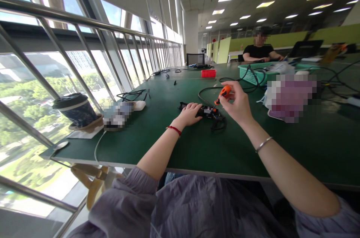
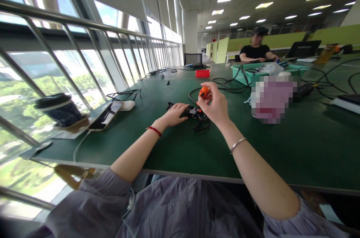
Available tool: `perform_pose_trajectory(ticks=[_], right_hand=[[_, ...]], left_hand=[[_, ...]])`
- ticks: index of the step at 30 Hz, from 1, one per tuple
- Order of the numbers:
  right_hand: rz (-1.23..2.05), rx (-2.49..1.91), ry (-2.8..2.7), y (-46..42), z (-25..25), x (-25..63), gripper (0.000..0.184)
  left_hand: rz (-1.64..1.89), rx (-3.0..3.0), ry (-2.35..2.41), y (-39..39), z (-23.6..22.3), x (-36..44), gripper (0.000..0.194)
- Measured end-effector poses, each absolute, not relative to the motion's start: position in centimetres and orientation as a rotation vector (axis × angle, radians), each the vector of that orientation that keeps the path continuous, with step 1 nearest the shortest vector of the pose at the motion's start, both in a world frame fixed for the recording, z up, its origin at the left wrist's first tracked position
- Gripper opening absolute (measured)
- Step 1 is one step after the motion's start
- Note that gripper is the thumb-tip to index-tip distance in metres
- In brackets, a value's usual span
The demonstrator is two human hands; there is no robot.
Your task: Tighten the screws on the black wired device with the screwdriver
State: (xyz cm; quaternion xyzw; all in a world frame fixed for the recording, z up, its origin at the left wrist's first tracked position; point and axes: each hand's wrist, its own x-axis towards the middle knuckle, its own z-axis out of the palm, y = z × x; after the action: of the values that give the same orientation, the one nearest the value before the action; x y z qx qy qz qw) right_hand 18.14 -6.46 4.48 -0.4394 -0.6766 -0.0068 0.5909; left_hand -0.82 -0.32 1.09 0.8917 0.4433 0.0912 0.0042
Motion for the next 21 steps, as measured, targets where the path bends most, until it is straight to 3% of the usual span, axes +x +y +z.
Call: perform_pose_trajectory(ticks=[2, 6, 9, 15, 19, 21], right_hand=[[-0.018, -1.035, -1.577, -6.50, 4.57, 18.15, 0.033], [-0.063, -1.104, -1.591, -6.71, 4.92, 18.21, 0.010], [-0.081, -1.116, -1.582, -6.71, 4.99, 18.22, 0.012], [-0.012, -1.035, -1.582, -6.32, 4.45, 18.26, 0.033], [0.024, -1.037, -1.580, -6.40, 4.48, 18.19, 0.034], [-0.010, -1.069, -1.575, -6.53, 4.67, 18.13, 0.025]], left_hand=[[0.283, 2.789, 1.390, -0.40, 1.16, -0.82, 0.060], [0.284, 2.789, 1.394, -0.57, 1.31, -0.82, 0.059], [0.285, 2.788, 1.395, -0.55, 1.32, -0.81, 0.059], [0.277, 2.798, 1.397, -0.33, 1.17, -0.82, 0.060], [0.279, 2.795, 1.391, -0.31, 1.13, -0.83, 0.061], [0.279, 2.790, 1.386, -0.31, 1.11, -0.84, 0.061]])
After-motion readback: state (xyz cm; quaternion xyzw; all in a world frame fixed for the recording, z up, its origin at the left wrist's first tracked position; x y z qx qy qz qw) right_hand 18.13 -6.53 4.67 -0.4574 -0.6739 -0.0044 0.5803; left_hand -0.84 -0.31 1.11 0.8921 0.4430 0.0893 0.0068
